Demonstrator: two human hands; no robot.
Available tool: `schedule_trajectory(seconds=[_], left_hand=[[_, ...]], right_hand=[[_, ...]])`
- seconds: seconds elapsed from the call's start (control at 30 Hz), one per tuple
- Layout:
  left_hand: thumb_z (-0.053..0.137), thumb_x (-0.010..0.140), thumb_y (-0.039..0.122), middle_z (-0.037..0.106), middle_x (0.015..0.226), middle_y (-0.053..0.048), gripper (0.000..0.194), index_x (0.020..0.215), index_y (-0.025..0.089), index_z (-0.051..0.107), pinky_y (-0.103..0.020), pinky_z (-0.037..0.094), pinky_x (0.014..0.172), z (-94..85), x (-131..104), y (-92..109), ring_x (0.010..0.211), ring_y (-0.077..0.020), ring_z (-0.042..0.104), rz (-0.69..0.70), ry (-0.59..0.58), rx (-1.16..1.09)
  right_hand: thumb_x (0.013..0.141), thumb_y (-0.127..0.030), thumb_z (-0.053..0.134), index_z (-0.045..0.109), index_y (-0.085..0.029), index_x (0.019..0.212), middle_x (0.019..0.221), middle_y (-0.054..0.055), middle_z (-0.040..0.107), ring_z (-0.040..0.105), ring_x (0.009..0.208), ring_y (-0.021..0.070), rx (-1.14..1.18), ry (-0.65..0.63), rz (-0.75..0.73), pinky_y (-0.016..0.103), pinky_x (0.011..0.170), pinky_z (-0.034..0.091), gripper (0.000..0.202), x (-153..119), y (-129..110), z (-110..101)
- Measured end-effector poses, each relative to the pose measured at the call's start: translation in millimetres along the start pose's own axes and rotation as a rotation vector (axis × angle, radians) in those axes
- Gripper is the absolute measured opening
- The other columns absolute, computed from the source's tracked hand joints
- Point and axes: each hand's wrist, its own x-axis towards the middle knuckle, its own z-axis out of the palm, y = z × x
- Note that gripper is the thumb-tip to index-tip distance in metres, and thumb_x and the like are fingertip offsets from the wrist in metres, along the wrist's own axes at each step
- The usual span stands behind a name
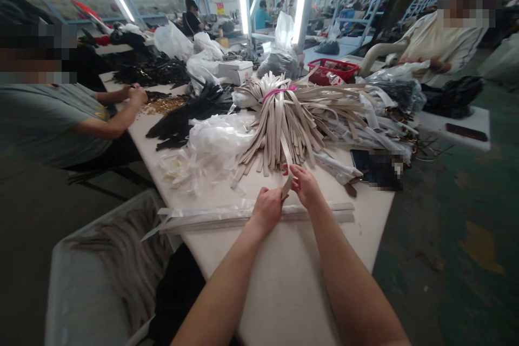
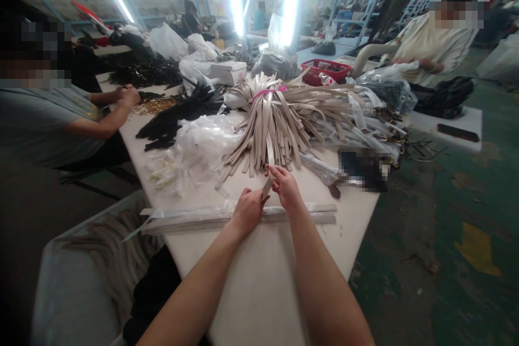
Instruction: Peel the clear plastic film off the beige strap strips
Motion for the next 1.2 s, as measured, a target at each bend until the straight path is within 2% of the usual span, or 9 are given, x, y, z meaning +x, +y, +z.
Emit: schedule_trajectory(seconds=[0.1, 0.2, 0.4, 0.47, 0.53, 0.67, 0.87, 1.03, 1.2], left_hand=[[0.04, 0.1, 0.029, 0.069, 0.082, -0.01, 0.023, 0.091, 0.019, 0.058, -0.036, 0.032, 0.079, -0.6, 1, 1, 0.076, -0.0234, 0.064, -0.003, -0.006, 0.034], [0.045, 0.097, 0.021, 0.069, 0.079, -0.009, 0.013, 0.089, 0.02, 0.056, -0.035, 0.032, 0.079, -0.8, 0, 2, 0.076, -0.0237, 0.064, -0.011, -0.023, 0.082], [0.051, 0.091, 0.015, 0.069, 0.08, -0.008, 0.008, 0.087, 0.021, 0.055, -0.035, 0.033, 0.081, -2.0, -2, 2, 0.079, -0.0237, 0.064, -0.003, -0.049, 0.133], [0.052, 0.091, 0.016, 0.069, 0.081, -0.007, 0.007, 0.087, 0.021, 0.055, -0.035, 0.033, 0.082, -2.6, -2, 2, 0.08, -0.0236, 0.064, 0.002, -0.052, 0.143], [0.054, 0.091, 0.017, 0.069, 0.082, -0.007, 0.006, 0.087, 0.021, 0.054, -0.035, 0.033, 0.082, -3.0, -1, 1, 0.08, -0.0232, 0.064, 0.006, -0.054, 0.159], [0.053, 0.093, 0.02, 0.069, 0.083, -0.007, 0.005, 0.088, 0.02, 0.054, -0.034, 0.034, 0.082, -2.8, -1, 2, 0.082, -0.0223, 0.065, 0.013, -0.073, 0.198], [0.038, 0.102, 0.035, 0.07, 0.082, -0.007, 0.023, 0.096, 0.019, 0.053, -0.034, 0.036, 0.08, -5.0, -1, 8, 0.078, -0.0221, 0.065, 0.001, -0.058, 0.264], [0.051, 0.093, 0.018, 0.07, 0.083, -0.005, 0.008, 0.101, 0.019, 0.053, -0.034, 0.037, 0.081, -10.3, -3, 7, 0.083, -0.0222, 0.066, -0.066, -0.049, 0.28], [0.049, 0.092, 0.012, 0.07, 0.085, -0.006, 0.015, 0.104, 0.019, 0.052, -0.033, 0.039, 0.081, -9.6, 1, 19, 0.083, -0.0216, 0.067, -0.035, -0.107, 0.282]], right_hand=[[0.075, -0.05, 0.071, 0.069, -0.022, 0.093, 0.09, 0.005, 0.069, 0.066, 0.085, 0.0188, 0.207, -0.011, -0.106, 0.027, 0.069, 0.054, 0.033, 1, -9, 0], [0.085, -0.05, 0.06, 0.069, -0.025, 0.104, 0.099, 0.006, 0.07, 0.066, 0.102, 0.0227, 0.265, -0.003, -0.231, 0.038, 0.089, 0.054, 0.032, -15, -33, -12], [0.089, -0.039, 0.061, 0.068, -0.032, 0.113, 0.098, 0.002, 0.07, 0.068, 0.085, 0.0166, 0.194, 0.268, -0.606, 0.037, 0.085, 0.054, 0.026, -54, -92, -81], [0.085, -0.039, 0.068, 0.071, -0.027, 0.104, 0.096, 0.003, 0.071, 0.068, 0.083, 0.0166, 0.059, 0.296, -0.579, 0.033, 0.077, 0.055, 0.023, -59, -97, -99], [0.081, -0.044, 0.073, 0.073, -0.02, 0.094, 0.082, 0.005, 0.071, 0.066, 0.068, 0.0159, -0.155, 0.299, -0.422, 0.027, 0.06, 0.053, 0.028, -61, -92, -109], [0.081, -0.061, 0.067, 0.069, -0.013, 0.088, 0.048, 0.0, 0.056, 0.051, 0.038, 0.0119, -0.333, 0.233, -0.152, 0.022, 0.036, 0.036, 0.048, -59, -57, -100], [0.081, -0.068, 0.062, 0.065, -0.014, 0.091, 0.057, 0.005, 0.066, 0.066, 0.049, 0.0191, -0.328, 0.197, -0.134, 0.025, 0.044, 0.052, 0.055, -58, -12, -63], [0.081, -0.06, 0.067, 0.067, -0.013, 0.095, 0.053, 0.004, 0.065, 0.061, 0.043, 0.0163, -0.529, 0.374, -0.298, 0.023, 0.041, 0.047, 0.049, -67, -16, -70], [0.075, -0.051, 0.075, 0.068, -0.013, 0.092, 0.058, 0.005, 0.068, 0.065, 0.052, 0.019, -0.43, 0.211, -0.172, 0.026, 0.048, 0.051, 0.042, -73, 4, -48]])
